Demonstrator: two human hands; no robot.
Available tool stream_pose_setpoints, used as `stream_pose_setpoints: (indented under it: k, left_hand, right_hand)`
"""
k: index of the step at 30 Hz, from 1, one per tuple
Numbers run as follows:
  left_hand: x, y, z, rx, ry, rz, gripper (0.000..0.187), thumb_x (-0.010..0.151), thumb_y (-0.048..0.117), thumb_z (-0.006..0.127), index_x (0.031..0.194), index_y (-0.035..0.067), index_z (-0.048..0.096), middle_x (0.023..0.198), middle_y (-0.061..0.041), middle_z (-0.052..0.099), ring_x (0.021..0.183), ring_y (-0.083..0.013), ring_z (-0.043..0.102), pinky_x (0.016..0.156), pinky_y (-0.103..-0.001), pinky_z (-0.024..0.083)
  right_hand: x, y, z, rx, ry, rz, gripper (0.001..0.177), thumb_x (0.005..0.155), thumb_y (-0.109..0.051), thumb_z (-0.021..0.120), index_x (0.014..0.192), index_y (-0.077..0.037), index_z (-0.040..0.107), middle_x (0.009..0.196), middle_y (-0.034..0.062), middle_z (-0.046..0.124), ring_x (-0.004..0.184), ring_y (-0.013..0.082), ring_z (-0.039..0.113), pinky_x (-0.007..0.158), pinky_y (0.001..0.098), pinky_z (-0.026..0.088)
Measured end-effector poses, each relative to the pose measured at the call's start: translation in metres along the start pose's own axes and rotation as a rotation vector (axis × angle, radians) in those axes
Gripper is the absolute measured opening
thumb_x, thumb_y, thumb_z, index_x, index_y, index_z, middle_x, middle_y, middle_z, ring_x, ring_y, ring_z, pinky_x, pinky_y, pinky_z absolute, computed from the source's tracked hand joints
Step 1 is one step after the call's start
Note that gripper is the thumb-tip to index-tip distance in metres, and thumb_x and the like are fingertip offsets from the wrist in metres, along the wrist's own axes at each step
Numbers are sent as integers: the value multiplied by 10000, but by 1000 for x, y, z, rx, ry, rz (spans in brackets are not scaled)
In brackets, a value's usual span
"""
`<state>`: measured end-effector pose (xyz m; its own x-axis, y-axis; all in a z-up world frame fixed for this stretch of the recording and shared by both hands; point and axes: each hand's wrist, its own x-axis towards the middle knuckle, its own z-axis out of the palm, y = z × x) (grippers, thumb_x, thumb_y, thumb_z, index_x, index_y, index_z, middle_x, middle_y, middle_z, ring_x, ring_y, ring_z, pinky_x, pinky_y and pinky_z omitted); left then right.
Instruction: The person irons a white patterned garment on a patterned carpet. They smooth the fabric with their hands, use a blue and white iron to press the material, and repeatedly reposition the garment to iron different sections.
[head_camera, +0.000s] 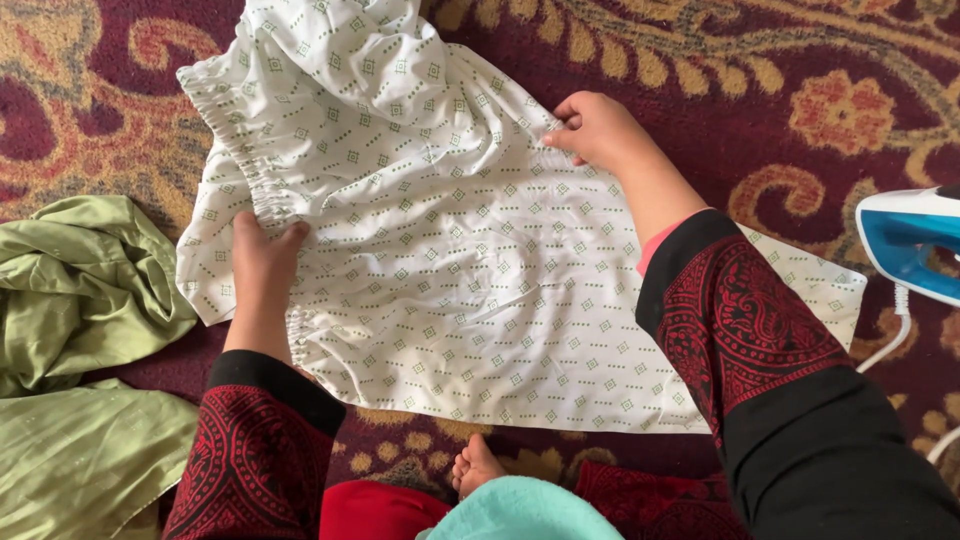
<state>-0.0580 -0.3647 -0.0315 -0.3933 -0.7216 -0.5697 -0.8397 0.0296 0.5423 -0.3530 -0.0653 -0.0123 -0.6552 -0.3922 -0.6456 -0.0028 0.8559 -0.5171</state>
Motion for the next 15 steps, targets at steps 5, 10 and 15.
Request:
stream_pose_setpoints:
  k: [5, 10, 15]
  left_hand:
    - [-4, -4, -2, -40, 39, 73, 415, 1027, 214, 678, 1257, 49, 374, 1101, -83, 452, 952, -236, 459, 770, -384, 437]
    - [-2, -10, 0, -72, 54, 132, 375, 1021, 171, 677, 1247, 35, 410, 1238, -146, 514, 1145, -297, 494, 931, -435, 458]
    - [-3, -18, -2, -249, -34, 213, 198, 1006, 122, 708, 1114, 157, 545, 975, 13, 596, 833, -140, 531, 762, -293, 468]
  right_hand:
    - [13, 13, 5, 195, -24, -56, 207, 973, -289, 698, 1075, -109, 700, 1004, -2, 702, 844, 121, 655, 772, 303, 553]
    - [18, 28, 6, 386, -140, -175, 227, 954, -139, 681, 1163, -58, 716, 1067, 26, 742, 933, 126, 694, 848, 280, 570]
    - [19, 39, 22, 257, 252, -251, 37, 994, -64, 664, 995, -89, 638, 913, 46, 653, 675, 133, 673, 579, 255, 578]
